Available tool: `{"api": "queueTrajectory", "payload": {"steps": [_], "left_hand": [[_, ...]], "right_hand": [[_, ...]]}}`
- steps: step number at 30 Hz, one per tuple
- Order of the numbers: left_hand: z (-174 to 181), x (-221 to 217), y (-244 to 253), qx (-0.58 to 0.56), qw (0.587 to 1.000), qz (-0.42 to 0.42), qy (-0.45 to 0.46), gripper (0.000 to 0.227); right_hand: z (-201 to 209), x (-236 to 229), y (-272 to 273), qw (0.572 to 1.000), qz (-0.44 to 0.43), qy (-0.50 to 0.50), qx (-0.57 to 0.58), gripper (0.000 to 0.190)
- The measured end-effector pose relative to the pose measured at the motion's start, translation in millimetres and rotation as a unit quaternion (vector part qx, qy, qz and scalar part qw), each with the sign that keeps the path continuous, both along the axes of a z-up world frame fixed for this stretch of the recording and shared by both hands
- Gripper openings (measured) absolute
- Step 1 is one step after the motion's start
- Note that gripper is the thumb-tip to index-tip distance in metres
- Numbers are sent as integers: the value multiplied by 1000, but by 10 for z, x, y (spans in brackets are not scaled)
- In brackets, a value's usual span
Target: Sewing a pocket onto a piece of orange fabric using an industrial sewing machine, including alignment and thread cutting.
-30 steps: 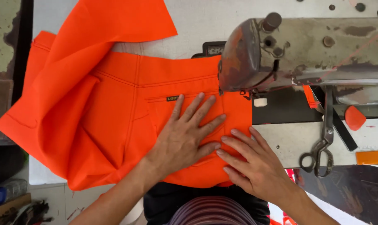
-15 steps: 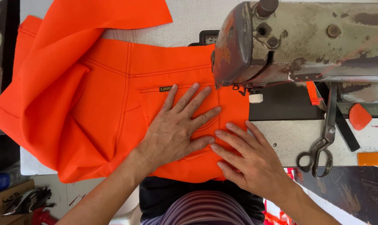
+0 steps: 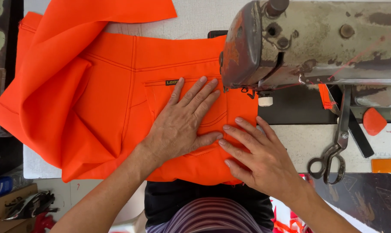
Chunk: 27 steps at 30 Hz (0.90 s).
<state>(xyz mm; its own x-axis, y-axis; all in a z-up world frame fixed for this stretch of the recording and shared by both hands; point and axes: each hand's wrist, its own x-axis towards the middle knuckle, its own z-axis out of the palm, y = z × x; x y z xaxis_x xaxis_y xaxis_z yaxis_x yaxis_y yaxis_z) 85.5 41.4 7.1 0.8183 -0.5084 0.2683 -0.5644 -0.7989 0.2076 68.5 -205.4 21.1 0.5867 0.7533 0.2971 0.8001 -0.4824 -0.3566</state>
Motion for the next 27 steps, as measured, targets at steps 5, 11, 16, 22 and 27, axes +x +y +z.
{"api": "queueTrajectory", "payload": {"steps": [5,11,16,22,27], "left_hand": [[-4,69,17,16,1000,1,-3,86],[-19,129,35,40,999,8,-12,87],[-39,188,53,39,999,5,-13,88],[-55,243,59,40,999,10,-23,88],[-62,298,74,60,998,15,-25,89]], "right_hand": [[-23,51,6,1000,-3,-2,0,35],[-28,99,23,1000,-9,-16,-3,35],[-29,134,38,1000,-18,-24,-5,35],[-49,186,39,999,-22,-36,-8,36],[-58,217,52,999,-27,-43,-16,38]]}}
